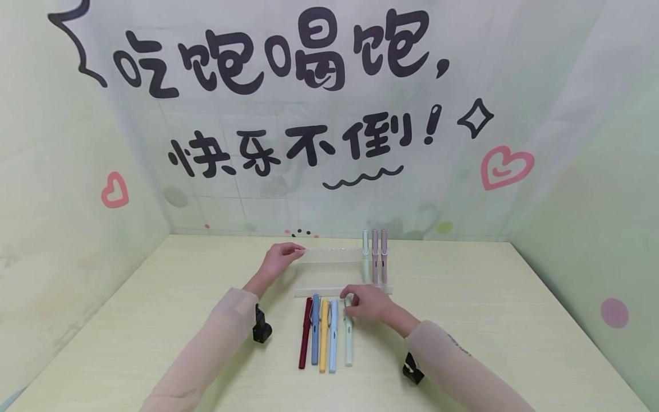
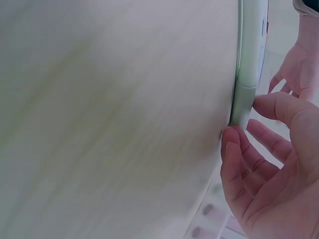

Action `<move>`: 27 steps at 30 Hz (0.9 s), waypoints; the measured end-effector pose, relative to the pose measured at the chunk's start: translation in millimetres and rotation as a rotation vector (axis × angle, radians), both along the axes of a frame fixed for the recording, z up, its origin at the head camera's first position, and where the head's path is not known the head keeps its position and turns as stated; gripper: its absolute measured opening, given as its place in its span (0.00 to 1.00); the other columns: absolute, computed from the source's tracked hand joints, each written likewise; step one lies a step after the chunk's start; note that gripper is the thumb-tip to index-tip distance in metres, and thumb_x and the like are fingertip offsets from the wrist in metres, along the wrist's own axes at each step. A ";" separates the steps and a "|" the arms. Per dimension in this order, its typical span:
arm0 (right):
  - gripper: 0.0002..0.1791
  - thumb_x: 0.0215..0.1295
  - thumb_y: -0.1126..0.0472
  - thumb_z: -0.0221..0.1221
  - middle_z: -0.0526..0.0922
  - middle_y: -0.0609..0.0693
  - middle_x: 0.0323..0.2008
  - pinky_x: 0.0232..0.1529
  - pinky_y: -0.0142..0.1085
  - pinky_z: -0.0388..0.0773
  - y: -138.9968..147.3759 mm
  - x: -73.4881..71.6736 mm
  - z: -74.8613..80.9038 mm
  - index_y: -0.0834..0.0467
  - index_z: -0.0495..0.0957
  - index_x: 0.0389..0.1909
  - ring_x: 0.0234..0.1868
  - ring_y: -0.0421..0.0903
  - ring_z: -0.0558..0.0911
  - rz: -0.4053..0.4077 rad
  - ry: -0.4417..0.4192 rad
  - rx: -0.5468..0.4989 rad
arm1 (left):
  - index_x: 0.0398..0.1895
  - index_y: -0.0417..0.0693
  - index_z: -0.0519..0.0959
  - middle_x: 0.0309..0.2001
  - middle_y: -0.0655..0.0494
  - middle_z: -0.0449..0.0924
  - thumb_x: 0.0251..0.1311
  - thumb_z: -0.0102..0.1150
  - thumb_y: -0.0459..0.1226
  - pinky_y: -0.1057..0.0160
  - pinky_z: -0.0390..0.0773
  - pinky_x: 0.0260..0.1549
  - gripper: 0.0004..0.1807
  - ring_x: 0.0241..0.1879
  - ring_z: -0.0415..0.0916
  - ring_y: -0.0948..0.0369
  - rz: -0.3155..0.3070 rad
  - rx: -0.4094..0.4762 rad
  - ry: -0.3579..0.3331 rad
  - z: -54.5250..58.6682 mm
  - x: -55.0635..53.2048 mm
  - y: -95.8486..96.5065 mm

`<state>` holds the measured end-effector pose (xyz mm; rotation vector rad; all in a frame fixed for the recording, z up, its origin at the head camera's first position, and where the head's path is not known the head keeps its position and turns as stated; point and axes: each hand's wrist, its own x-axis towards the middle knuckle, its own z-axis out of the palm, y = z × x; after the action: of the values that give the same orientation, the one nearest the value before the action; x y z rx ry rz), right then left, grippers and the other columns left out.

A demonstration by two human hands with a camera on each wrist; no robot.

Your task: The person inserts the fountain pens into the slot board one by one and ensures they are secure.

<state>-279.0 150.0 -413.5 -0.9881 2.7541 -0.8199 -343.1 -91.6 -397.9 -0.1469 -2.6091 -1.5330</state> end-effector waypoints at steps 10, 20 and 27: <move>0.10 0.56 0.55 0.59 0.69 0.40 0.15 0.18 0.30 0.66 0.8 0.9 -2.1 0.56 0.72 0.33 0.16 0.36 0.67 -0.021 0.042 0.060 | 0.39 0.44 0.80 0.40 0.50 0.77 0.57 0.55 0.39 0.58 0.72 0.40 0.10 0.42 0.73 0.55 0.007 -0.002 -0.006 0.3 -1.3 -0.1; 0.15 0.51 0.61 0.61 0.68 0.41 0.14 0.16 0.29 0.64 -1.9 5.1 -2.0 0.60 0.70 0.40 0.15 0.37 0.66 -0.091 0.058 0.108 | 0.39 0.44 0.80 0.40 0.50 0.77 0.57 0.55 0.39 0.58 0.72 0.40 0.10 0.42 0.73 0.55 0.008 0.000 -0.012 -1.2 -1.9 -0.9; 0.13 0.51 0.63 0.59 0.70 0.42 0.17 0.20 0.32 0.66 -3.0 5.2 -0.8 0.62 0.74 0.39 0.19 0.39 0.68 -0.119 0.030 0.108 | 0.38 0.44 0.80 0.40 0.51 0.78 0.57 0.55 0.39 0.58 0.72 0.39 0.10 0.41 0.73 0.56 0.013 0.002 -0.011 -2.2 -2.6 -1.2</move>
<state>-273.8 147.1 -414.3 -0.8311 2.8714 -0.6689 -345.7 -92.8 -400.2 -0.1211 -2.6109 -1.5367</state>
